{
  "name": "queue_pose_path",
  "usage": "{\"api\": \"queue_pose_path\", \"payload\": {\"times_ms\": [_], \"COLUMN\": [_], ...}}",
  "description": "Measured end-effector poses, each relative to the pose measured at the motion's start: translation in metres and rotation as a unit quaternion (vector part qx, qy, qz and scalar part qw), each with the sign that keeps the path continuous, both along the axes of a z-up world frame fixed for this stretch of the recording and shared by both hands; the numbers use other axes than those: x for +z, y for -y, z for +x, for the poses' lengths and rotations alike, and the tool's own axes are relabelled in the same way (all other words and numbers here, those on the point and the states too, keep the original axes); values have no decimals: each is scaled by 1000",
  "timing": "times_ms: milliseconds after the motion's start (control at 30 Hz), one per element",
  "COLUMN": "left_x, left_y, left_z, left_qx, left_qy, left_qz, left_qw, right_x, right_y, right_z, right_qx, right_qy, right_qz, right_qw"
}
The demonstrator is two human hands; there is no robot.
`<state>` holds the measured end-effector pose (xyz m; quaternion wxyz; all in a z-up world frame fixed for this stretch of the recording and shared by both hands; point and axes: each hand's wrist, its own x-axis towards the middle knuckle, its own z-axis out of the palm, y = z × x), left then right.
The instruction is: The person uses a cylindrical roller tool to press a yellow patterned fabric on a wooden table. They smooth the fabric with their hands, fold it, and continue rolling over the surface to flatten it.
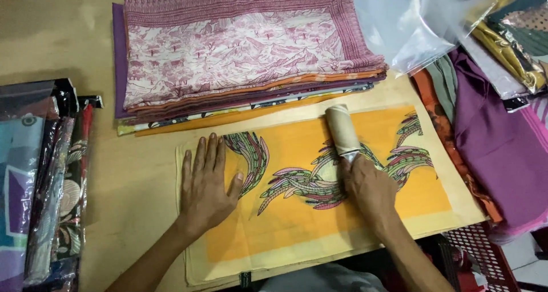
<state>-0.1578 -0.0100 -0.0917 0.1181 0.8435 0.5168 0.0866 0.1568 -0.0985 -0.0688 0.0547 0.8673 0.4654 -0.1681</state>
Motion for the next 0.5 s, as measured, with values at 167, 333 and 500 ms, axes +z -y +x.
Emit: {"api": "queue_pose_path", "payload": {"times_ms": [167,333,500], "left_x": [-4,-5,-7], "left_y": [-1,0,0], "left_z": [-1,-1,-2], "left_qx": [0,2,0], "left_qy": [-17,-19,6], "left_qz": [6,8,7], "left_qw": [1000,1000,1000], "right_x": [-3,-11,-10], "right_y": [0,3,9], "right_z": [33,76,107], "right_qx": [-34,-60,-65], "right_qy": [22,39,66], "right_qz": [-25,-43,-18], "right_qw": [999,997,996]}}
